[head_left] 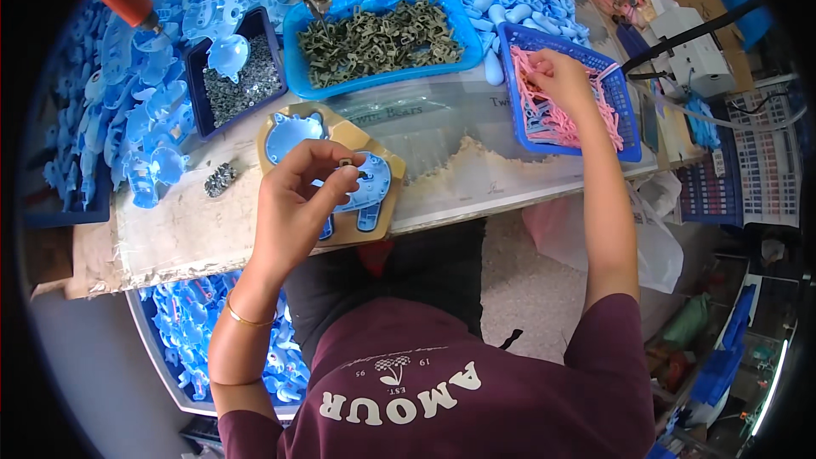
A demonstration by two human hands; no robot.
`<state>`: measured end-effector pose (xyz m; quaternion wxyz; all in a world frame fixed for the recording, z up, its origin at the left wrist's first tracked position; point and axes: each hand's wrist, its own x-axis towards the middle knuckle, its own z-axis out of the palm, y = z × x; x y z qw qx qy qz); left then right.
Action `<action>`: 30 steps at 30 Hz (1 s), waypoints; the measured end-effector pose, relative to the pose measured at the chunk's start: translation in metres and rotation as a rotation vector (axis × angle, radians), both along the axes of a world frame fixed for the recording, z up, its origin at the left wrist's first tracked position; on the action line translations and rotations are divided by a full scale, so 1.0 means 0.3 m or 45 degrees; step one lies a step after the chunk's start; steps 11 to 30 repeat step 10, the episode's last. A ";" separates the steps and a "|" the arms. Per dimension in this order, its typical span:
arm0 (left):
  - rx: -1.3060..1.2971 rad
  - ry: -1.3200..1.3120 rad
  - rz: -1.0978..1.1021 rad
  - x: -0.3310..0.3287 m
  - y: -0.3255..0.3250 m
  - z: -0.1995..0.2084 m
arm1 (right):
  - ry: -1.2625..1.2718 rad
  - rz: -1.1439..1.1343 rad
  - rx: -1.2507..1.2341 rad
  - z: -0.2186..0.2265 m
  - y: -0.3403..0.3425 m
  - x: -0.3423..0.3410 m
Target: Assembling blue toy animal figurines by joining halves, inserting components, and using a pneumatic screwdriver.
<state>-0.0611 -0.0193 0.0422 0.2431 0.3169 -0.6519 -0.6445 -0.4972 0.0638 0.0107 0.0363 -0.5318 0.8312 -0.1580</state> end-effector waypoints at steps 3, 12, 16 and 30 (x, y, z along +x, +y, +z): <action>0.067 0.048 0.019 0.009 -0.010 -0.016 | -0.292 -0.072 -0.111 0.013 0.037 -0.048; 0.230 0.101 0.031 0.013 -0.017 -0.038 | -0.795 -0.051 -0.519 0.081 0.034 -0.068; 0.230 0.101 0.031 0.013 -0.017 -0.038 | -0.795 -0.051 -0.519 0.081 0.034 -0.068; 0.230 0.101 0.031 0.013 -0.017 -0.038 | -0.795 -0.051 -0.519 0.081 0.034 -0.068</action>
